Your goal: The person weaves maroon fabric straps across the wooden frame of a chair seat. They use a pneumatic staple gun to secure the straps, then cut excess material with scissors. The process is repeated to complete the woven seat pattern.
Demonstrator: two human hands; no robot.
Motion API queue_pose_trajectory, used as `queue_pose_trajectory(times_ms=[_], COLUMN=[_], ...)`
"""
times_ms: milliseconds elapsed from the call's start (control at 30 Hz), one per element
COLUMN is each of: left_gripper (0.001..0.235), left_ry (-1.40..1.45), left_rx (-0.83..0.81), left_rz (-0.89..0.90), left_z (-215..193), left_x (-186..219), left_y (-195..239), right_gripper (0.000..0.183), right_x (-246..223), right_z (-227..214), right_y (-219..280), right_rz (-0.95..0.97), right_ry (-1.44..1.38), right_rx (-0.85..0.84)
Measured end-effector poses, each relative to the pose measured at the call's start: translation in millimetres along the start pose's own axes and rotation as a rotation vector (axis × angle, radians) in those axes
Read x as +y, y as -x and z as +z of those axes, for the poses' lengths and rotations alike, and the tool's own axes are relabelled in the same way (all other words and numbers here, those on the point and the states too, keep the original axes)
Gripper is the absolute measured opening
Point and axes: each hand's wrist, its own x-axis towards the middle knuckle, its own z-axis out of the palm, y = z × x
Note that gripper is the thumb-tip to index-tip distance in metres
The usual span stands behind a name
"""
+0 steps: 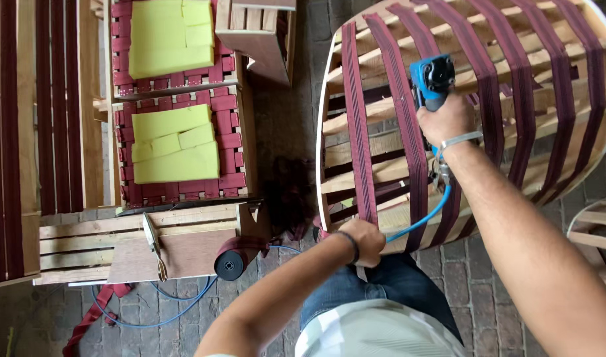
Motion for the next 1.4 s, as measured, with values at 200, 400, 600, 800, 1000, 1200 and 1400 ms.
queue_pose_trajectory(times_ms=[200, 400, 600, 800, 1000, 1200, 1400], left_gripper=[0.035, 0.040, 0.039, 0.039, 0.033, 0.031, 0.033], left_ry=[0.323, 0.087, 0.146, 0.114, 0.171, 0.159, 0.159], left_rx=[0.053, -0.073, 0.006, 0.098, 0.085, 0.115, 0.139], left_rz=[-0.023, -0.117, -0.227, -0.214, -0.246, -0.265, -0.225], left_z=[13.5, 34.0, 44.4, 54.2, 53.1, 50.2, 59.4], left_x=[-7.2, -14.4, -42.8, -28.1, -27.4, -28.2, -27.9], left_y=[-16.3, -52.4, -66.5, -77.1, -67.7, -63.2, -71.8], right_gripper=[0.014, 0.012, 0.022, 0.026, 0.025, 0.021, 0.024], right_x=[-3.1, 6.9, 1.0, 27.2, 42.2, 32.6, 15.6], right_z=[-20.2, -36.7, -51.2, -26.6, 4.7, 4.1, -1.6], right_y=[13.6, 24.2, 99.6, 220.3, 247.1, 245.9, 248.5], right_rz=[-0.093, 0.149, -0.058, -0.119, -0.064, -0.077, -0.116], right_ry=[0.098, -0.375, -0.045, -0.099, -0.143, -0.145, -0.118], right_rx=[0.123, -0.152, -0.069, -0.150, -0.169, -0.198, -0.229])
